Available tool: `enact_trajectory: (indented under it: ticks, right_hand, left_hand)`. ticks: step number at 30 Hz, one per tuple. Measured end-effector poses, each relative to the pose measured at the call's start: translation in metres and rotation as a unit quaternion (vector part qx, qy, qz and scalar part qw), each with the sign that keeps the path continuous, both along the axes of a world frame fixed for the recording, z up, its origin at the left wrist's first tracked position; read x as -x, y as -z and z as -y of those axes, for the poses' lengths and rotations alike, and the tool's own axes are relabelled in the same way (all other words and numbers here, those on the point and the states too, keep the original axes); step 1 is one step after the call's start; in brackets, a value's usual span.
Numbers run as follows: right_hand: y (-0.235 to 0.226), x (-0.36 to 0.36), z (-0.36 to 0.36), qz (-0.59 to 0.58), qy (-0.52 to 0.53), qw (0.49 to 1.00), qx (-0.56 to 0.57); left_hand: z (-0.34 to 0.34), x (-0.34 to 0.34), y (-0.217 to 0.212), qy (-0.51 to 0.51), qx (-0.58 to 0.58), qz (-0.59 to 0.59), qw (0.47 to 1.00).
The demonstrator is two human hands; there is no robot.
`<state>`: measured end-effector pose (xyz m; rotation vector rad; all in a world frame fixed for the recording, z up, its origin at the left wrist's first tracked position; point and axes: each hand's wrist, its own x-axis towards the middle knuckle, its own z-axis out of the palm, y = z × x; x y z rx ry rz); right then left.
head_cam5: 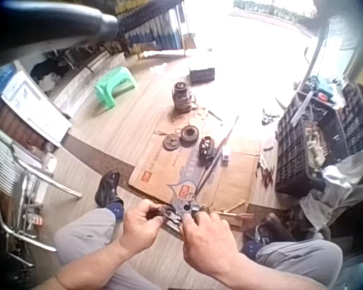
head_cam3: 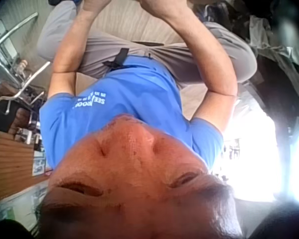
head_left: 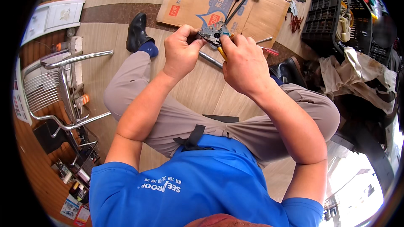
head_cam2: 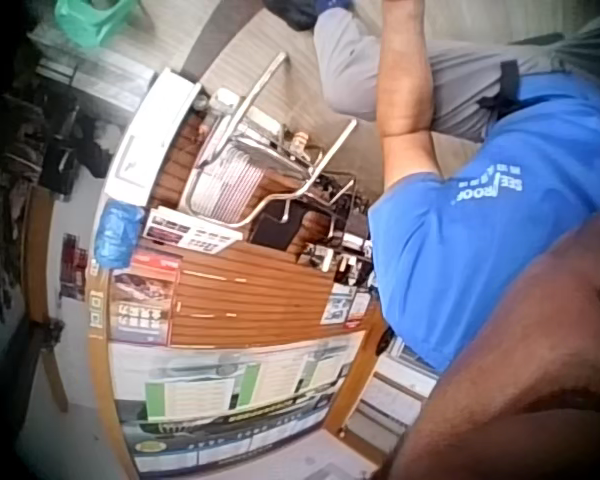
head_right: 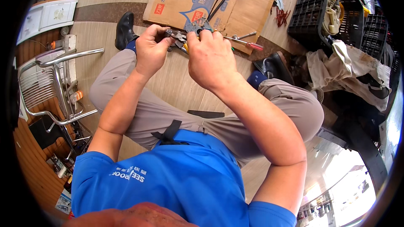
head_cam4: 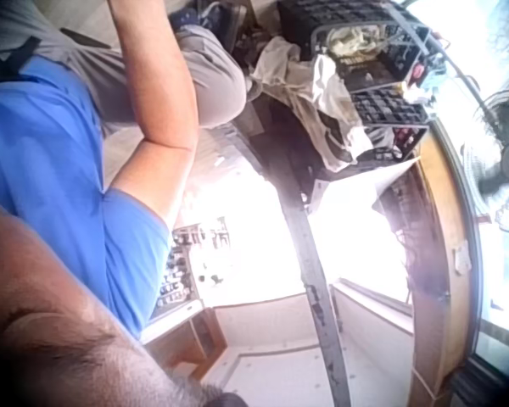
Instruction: The person uses pliers and a flat-head screwdriver to disassemble and remove small components from a larger mechanical assembly while sitting on the floor.
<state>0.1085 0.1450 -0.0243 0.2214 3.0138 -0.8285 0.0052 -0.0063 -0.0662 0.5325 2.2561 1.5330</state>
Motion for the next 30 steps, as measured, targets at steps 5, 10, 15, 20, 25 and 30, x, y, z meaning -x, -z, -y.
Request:
enact_trajectory:
  ticks: [5,10,15,20,25,30]
  right_hand:
    - [0.002,0.001,0.0,0.026,-0.003,1.0,-0.005]
    - [0.0,0.002,0.002,0.051,-0.001,0.999,0.004]
    - [0.006,0.003,-0.002,0.019,0.004,1.0,0.01]
    - [0.0,0.008,-0.007,-0.048,0.001,0.999,-0.026]
    - [-0.011,0.007,-0.011,-0.017,0.014,1.0,-0.018]
    - [-0.013,0.005,-0.013,-0.021,0.02,1.0,0.001]
  left_hand:
    - [0.0,0.0,0.002,-0.001,0.019,0.004,1.0]
    - [-0.001,0.0,0.006,-0.015,0.006,0.023,1.0]
    - [-0.009,0.005,-0.002,-0.026,0.019,0.013,0.999]
    - [-0.011,0.009,-0.009,-0.041,-0.059,0.136,0.988]
    - [-0.013,0.012,-0.018,-0.018,-0.126,0.199,0.972]
    - [-0.007,0.016,-0.014,0.009,-0.189,0.245,0.951]
